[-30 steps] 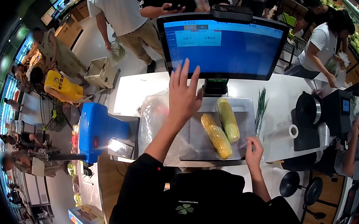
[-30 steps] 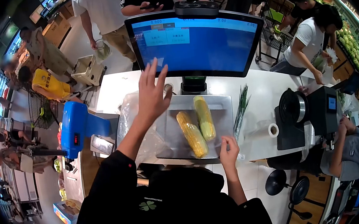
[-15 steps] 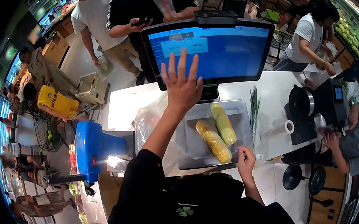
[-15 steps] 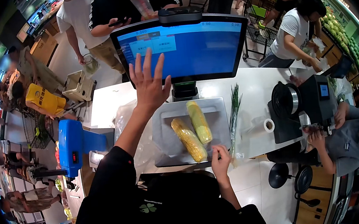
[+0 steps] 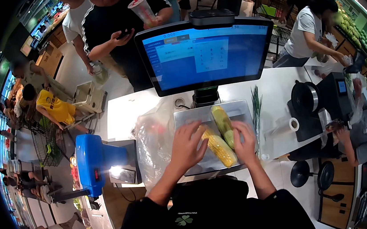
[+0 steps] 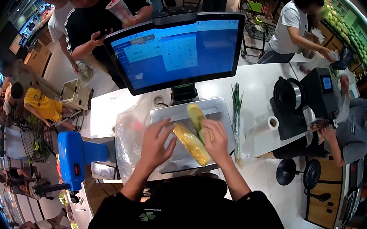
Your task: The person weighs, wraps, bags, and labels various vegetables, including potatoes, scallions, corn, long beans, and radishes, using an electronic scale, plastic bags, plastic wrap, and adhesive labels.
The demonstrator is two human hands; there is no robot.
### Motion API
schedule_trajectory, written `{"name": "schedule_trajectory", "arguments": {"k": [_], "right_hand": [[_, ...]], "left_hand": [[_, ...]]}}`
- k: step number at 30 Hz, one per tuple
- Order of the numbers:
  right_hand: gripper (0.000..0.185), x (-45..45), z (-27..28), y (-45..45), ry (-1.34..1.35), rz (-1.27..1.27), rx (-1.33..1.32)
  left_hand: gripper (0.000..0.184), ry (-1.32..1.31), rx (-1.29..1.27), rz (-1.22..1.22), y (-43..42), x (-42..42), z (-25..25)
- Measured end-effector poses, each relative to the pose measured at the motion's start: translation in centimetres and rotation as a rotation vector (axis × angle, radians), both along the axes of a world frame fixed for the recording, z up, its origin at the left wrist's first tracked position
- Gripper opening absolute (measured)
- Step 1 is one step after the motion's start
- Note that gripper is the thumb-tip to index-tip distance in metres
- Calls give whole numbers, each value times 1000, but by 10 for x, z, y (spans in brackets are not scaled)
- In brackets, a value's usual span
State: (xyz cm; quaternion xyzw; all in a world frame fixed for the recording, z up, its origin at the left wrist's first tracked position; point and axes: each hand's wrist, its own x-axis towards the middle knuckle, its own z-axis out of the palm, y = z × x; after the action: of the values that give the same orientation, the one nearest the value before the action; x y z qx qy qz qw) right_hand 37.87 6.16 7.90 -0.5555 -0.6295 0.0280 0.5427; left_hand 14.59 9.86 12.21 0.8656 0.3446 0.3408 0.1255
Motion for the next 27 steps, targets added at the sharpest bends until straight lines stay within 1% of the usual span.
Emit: {"name": "schedule_trajectory", "arguments": {"k": [1, 2, 3, 5, 6, 8, 11, 14, 17, 19, 21, 23, 24, 26, 27], "right_hand": [[28, 0, 6, 12, -63, 11, 41], [36, -3, 27, 34, -88, 42, 22], [45, -9, 49, 57, -112, 76, 1], [66, -16, 64, 87, -103, 112, -43], [66, -19, 67, 99, -106, 112, -44], [75, -24, 71, 117, -265, 56, 76], [77, -28, 77, 128, -308, 23, 80], [75, -29, 73, 136, -343, -16, 28], [73, -27, 63, 128, -316, 28, -7], [74, -30, 58, 129, -334, 43, 30], [75, -32, 53, 128, -350, 54, 58], [67, -33, 52, 127, -300, 58, 75], [67, -33, 50, 123, -300, 57, 71], [56, -37, 46, 104, -192, 150, 84], [39, -39, 47, 90, -151, 185, 83]], "left_hand": [[33, -21, -22, 34, -12, -7, -11], [29, -44, -43, 61, -19, -12, -20], [29, -46, -44, 60, -28, -18, -27], [25, -61, -124, 130, -43, -29, -38], [25, -64, -125, 129, -48, -33, -41], [22, -59, -135, 164, -54, -42, -44], [22, -77, -121, 225, -53, -55, -42], [20, -77, -139, 267, -49, -64, -38], [19, -88, -122, 287, -47, -68, -36], [19, -92, -116, 296, -48, -68, -36], [18, -102, -163, 290, -51, -66, -38], [15, -103, -174, 273, -52, -64, -38], [13, -107, -185, 263, -53, -64, -39], [16, -71, -244, 258, -59, -71, -49], [20, -35, -294, 254, -61, -76, -51]]}}
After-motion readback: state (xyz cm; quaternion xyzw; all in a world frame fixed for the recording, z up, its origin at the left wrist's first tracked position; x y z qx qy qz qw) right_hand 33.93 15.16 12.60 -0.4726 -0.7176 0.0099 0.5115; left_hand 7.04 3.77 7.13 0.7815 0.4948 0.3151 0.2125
